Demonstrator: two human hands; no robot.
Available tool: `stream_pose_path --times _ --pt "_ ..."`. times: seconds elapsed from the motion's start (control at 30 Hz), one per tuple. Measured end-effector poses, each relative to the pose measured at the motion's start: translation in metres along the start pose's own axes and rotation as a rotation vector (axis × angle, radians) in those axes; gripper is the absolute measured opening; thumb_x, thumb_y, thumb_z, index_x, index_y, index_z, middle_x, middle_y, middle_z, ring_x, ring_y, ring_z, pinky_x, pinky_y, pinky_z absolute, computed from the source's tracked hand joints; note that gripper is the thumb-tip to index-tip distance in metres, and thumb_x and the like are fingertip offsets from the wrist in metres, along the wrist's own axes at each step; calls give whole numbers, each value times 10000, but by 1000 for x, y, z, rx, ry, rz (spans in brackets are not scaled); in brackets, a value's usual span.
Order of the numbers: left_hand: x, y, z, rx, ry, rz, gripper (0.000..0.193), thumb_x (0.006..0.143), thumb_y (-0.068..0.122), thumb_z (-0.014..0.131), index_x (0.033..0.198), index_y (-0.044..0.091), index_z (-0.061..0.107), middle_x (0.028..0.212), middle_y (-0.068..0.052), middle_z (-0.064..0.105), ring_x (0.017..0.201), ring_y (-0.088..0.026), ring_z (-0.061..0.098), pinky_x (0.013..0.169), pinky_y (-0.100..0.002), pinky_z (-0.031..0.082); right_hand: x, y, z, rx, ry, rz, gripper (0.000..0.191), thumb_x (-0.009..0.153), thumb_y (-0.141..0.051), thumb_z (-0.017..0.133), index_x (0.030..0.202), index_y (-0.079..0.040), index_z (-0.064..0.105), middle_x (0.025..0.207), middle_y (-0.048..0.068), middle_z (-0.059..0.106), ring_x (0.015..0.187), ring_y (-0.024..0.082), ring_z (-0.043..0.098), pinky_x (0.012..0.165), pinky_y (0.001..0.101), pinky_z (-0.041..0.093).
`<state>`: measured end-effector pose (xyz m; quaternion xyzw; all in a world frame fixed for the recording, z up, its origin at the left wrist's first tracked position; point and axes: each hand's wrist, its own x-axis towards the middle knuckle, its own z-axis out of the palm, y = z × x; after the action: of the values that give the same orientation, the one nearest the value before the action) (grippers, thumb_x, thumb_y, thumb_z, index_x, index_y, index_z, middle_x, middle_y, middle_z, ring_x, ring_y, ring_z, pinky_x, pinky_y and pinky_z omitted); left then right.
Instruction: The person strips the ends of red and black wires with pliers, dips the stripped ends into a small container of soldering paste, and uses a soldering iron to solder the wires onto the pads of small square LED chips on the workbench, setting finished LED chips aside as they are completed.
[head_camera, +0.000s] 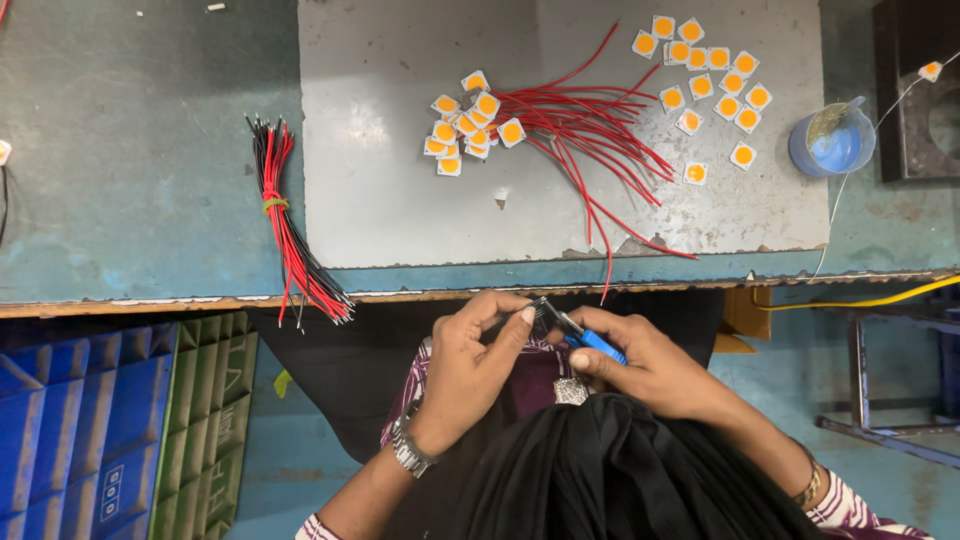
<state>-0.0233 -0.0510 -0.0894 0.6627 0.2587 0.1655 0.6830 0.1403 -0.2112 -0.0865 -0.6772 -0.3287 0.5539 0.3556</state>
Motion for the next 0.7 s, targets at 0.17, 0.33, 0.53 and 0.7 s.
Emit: stream_pose_path --times 0.17,0.33,0.53,0.7 --pt "2 -5 -3 -24 -1 32 149 983 104 662 1008 -40 693 900 -65 784 875 -50 682 769 -236 552 -1 4 -4 140 -43 -88 440 955 -346 644 1285 -55 640 853 16 665 796 96 610 752 278 526" --pt "1 -6 -4 -6 7 42 146 979 103 656 997 -37 694 879 -66 775 856 -64 696 758 -246 551 -3 4 -9 142 -43 -145 529 944 -408 647 1327 -44 633 953 28 739 888 108 668 828 288 552" --pt "2 -6 -3 -8 7 31 157 980 111 653 991 -39 697 871 -68 770 842 -64 692 742 -245 549 -3 2 -9 157 -63 -147 550 942 -417 656 1339 -38 627 947 28 733 879 107 657 825 286 550" --pt "1 -10 -3 -6 4 5 164 984 117 650 987 -38 702 835 -39 743 810 -44 647 714 -233 526 -4 2 -12 116 -38 -155 540 943 -403 656 1336 -35 627 967 30 746 895 100 664 831 278 547"
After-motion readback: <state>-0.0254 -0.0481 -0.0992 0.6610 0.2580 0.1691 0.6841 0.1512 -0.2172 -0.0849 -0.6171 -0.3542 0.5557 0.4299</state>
